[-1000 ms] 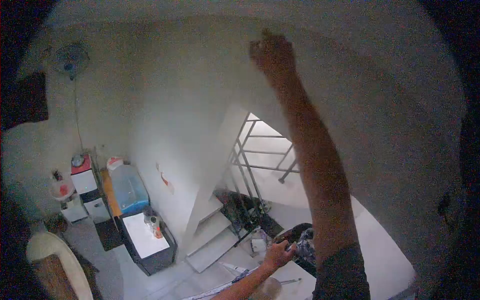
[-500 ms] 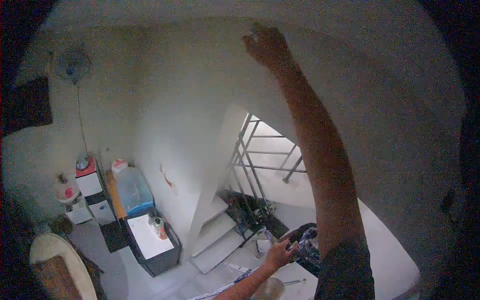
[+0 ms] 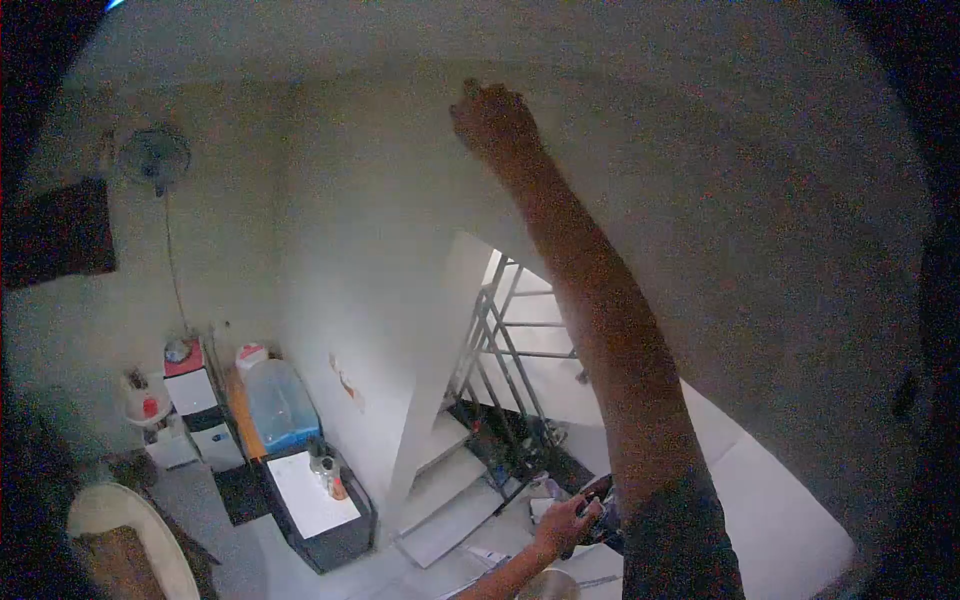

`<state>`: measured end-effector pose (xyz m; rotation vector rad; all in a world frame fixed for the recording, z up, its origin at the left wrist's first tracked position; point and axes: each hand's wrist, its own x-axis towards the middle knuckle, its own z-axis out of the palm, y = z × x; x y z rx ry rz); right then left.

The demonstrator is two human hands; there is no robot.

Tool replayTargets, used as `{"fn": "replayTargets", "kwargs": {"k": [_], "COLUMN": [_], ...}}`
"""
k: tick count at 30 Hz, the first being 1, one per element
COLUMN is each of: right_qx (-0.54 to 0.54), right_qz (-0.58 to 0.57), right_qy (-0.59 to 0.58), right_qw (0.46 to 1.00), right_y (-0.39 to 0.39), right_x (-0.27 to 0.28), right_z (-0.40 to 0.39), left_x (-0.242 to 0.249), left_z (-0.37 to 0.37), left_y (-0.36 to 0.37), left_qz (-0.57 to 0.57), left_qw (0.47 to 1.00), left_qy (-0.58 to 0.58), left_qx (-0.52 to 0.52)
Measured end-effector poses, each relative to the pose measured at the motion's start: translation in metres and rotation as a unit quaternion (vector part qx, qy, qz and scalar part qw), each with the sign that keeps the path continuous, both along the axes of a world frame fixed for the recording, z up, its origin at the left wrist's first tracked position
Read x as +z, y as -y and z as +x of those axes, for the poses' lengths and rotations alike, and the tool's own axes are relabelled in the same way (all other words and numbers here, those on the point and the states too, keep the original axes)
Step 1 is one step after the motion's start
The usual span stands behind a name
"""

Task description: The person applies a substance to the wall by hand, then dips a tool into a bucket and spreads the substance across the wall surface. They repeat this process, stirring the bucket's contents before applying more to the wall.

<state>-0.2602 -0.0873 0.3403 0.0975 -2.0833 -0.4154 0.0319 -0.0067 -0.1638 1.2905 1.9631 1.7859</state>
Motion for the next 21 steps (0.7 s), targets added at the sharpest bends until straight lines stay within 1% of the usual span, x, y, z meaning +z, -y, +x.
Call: {"fn": "replayTargets", "kwargs": {"k": [2, 3, 5, 6, 7, 8, 9, 11, 12, 14, 15, 18, 20, 21], "right_qx": [-0.008, -0.005, -0.03, -0.028, -0.069, -0.11, -0.107, -0.12, -0.119, -0.004, -0.003, 0.005, -0.022, -0.021], "right_qz": [0.121, 0.121, 0.041, 0.039, 0.055, 0.074, 0.077, 0.068, 0.067, 0.086, 0.084, 0.054, 0.082, 0.082], "right_qy": [-0.045, -0.049, -0.145, -0.147, -0.121, -0.093, -0.096, 0.02, 0.02, 0.002, 0.003, -0.017, -0.127, -0.13], "right_qw": [0.992, 0.991, 0.988, 0.988, 0.989, 0.987, 0.987, 0.99, 0.99, 0.996, 0.996, 0.998, 0.988, 0.988], "right_y": [-0.024, -0.033, -0.047, -0.049, -0.046, -0.042, -0.036, -0.023, -0.019, -0.017, -0.017, -0.023, -0.047, -0.049], "right_x": [0.011, 0.016, 0.024, 0.024, 0.021, 0.019, 0.018, 0.005, 0.003, 0.001, 0.002, 0.015, 0.03, 0.035], "right_z": [-0.029, -0.03, -0.026, -0.03, -0.029, -0.028, -0.029, -0.027, -0.03, -0.039, -0.044, -0.046, -0.049, -0.05], "left_x": [-0.024, -0.015, 0.009, -0.002, -0.021, -0.021, -0.022, -0.008, -0.01, -0.016, -0.021, -0.014, 0.007, 0.003], "left_z": [0.002, 0.0, -0.001, -0.002, 0.0, -0.001, -0.004, -0.001, -0.001, -0.001, 0.0, 0.004, 0.002, 0.0], "left_y": [-0.013, -0.009, 0.009, 0.004, -0.007, -0.012, -0.015, 0.0, -0.001, -0.007, -0.006, -0.004, 0.008, 0.006], "left_qz": [0.064, 0.064, 0.064, 0.062, 0.055, 0.049, 0.053, 0.04, 0.039, 0.033, 0.031, 0.022, 0.141, 0.141], "left_qw": [0.99, 0.989, 0.998, 0.998, 0.997, 0.992, 0.992, 0.996, 0.996, 0.995, 0.995, 0.995, 0.99, 0.99], "left_qy": [-0.103, -0.107, 0.023, 0.02, -0.041, -0.101, -0.103, -0.078, -0.078, -0.091, -0.09, -0.09, 0.012, 0.008], "left_qx": [0.078, 0.081, 0.013, 0.015, 0.034, 0.053, 0.056, 0.024, 0.025, 0.039, 0.039, 0.039, 0.013, 0.014]}}
